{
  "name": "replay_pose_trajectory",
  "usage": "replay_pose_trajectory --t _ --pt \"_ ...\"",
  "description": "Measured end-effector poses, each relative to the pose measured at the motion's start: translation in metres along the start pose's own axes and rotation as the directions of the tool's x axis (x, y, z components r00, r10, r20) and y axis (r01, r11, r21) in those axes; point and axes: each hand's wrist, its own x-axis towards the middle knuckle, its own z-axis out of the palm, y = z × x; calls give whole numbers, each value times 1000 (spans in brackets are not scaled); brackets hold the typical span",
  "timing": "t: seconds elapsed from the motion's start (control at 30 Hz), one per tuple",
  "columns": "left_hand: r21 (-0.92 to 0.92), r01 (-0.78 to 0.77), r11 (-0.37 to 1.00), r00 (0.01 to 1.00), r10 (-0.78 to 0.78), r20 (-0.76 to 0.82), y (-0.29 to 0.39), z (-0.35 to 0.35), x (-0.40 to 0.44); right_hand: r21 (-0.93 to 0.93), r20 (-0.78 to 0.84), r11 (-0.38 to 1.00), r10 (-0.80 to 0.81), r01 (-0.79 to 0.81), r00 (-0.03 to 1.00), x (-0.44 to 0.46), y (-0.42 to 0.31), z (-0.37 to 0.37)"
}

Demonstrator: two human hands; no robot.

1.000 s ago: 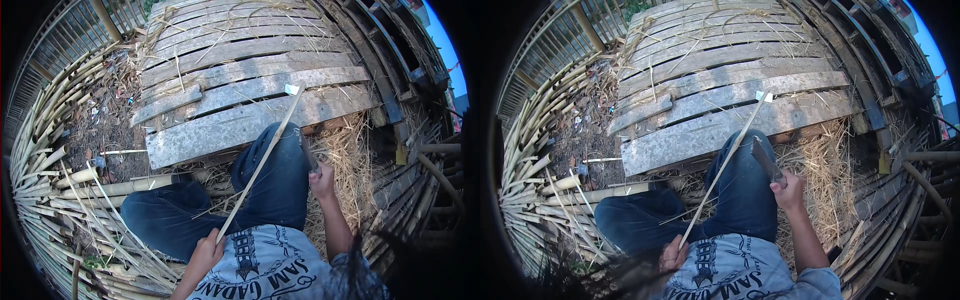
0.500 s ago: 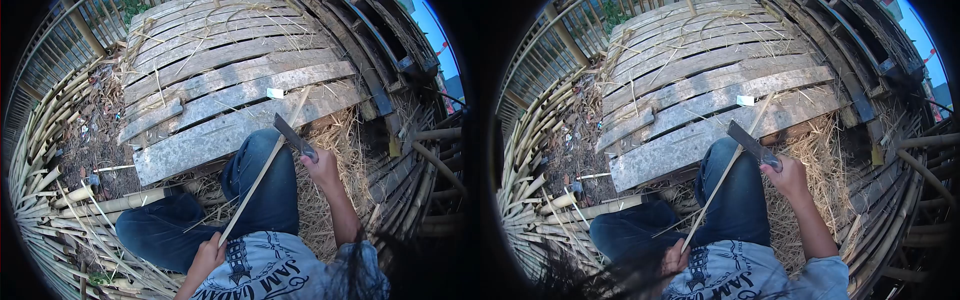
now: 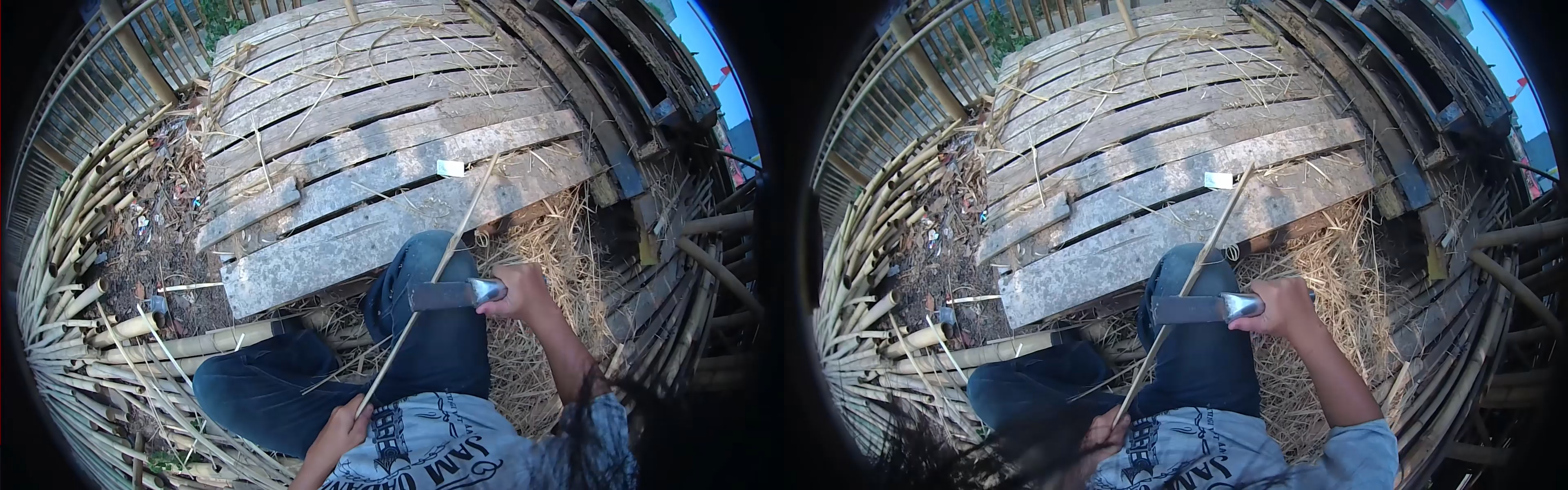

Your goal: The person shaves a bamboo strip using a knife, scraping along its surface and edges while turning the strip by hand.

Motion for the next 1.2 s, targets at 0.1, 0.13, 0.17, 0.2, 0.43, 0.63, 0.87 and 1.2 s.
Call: replay_pose_trajectory --t 0.1,0.13,0.17,0.2,0.43,0.63,0.87,1.2 --pt "16 61 998 998 -62 25 19 -1 6 45 -109 988 154 -150 982 7 9 4" --pt "-26 -8 1000 1000 8 -5 12 5 8 56 -127 988 150 -144 981 11 6 0" --pt "-63 -81 995 996 79 -32 4 8 11 54 -125 980 198 -193 972 13 -1 -9" --pt "-47 -86 995 996 84 -31 -3 9 12 49 -117 968 252 -247 961 12 -4 -14" --pt "-70 -188 980 966 198 169 -38 16 20 -29 -285 890 429 -455 857 7 48 -58" --pt "-115 -118 986 973 138 184 -2 16 34 467 -75 735 587 -492 806 -30 19 25" --pt "-247 109 963 953 -31 300 -22 25 53 902 362 -408 544 -138 757 -17 3 10" --pt "-153 160 975 945 -107 309 -11 21 50 52 -154 993 117 -110 981 15 39 -4"
